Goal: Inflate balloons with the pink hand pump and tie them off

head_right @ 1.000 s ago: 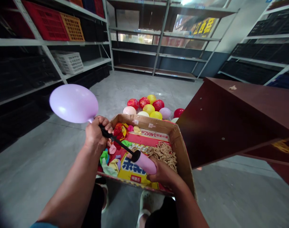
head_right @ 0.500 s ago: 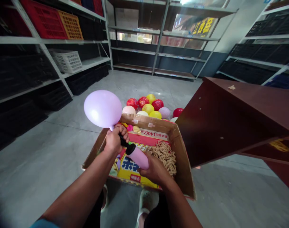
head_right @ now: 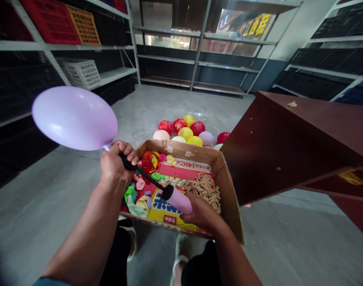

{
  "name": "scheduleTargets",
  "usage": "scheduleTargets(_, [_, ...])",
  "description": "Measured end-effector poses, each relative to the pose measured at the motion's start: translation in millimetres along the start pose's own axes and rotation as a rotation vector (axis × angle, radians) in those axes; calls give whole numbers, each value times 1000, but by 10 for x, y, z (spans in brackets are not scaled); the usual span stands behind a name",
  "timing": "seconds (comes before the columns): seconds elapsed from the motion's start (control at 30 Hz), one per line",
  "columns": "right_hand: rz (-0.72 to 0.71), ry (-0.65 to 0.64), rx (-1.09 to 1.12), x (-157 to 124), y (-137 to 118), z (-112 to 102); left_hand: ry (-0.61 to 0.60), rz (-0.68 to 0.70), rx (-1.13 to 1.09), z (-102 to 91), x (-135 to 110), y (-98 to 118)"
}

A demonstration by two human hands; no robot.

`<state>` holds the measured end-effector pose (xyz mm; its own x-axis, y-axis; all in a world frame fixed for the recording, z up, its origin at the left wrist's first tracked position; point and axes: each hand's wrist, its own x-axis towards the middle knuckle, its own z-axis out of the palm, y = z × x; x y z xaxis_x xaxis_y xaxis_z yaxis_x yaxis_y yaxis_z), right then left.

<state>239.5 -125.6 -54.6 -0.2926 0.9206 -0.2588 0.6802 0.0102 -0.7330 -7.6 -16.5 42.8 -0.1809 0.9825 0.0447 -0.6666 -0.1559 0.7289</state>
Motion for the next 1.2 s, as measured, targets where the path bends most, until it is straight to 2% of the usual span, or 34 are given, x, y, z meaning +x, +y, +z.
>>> scheduleTargets(0.13, [18,99,-86,37,-54,80,-13,-74,3,78,-87,-266])
scheduleTargets(0.27, [14,158,-82,80,-119,155,-31,-190,7,178,-244,-555])
scheduleTargets(0.37, [16,165,-83,94,-159,170,-40,-217,10,208,-287,-623])
scheduleTargets(0.47, [8,149,-66,93,-182,136,-38,-182,23,187,-226,-521])
scheduleTargets(0.7, [-18,27,-4,31,-81,4,-14,-19,17,65,-58,-2])
scheduleTargets(0.83, [-37,10,-7,13,-7,37,-21,10,21,21,-38,62])
scheduleTargets(0.93, [-29,51,-49,32,-13,96,-24,-20,18,29,-58,-83])
scheduleTargets(1.1, [-3,105,-83,91,-115,157,-17,-163,32,110,-193,-466])
scheduleTargets(1.2, [5,133,-83,116,-172,171,-18,-202,29,147,-260,-597])
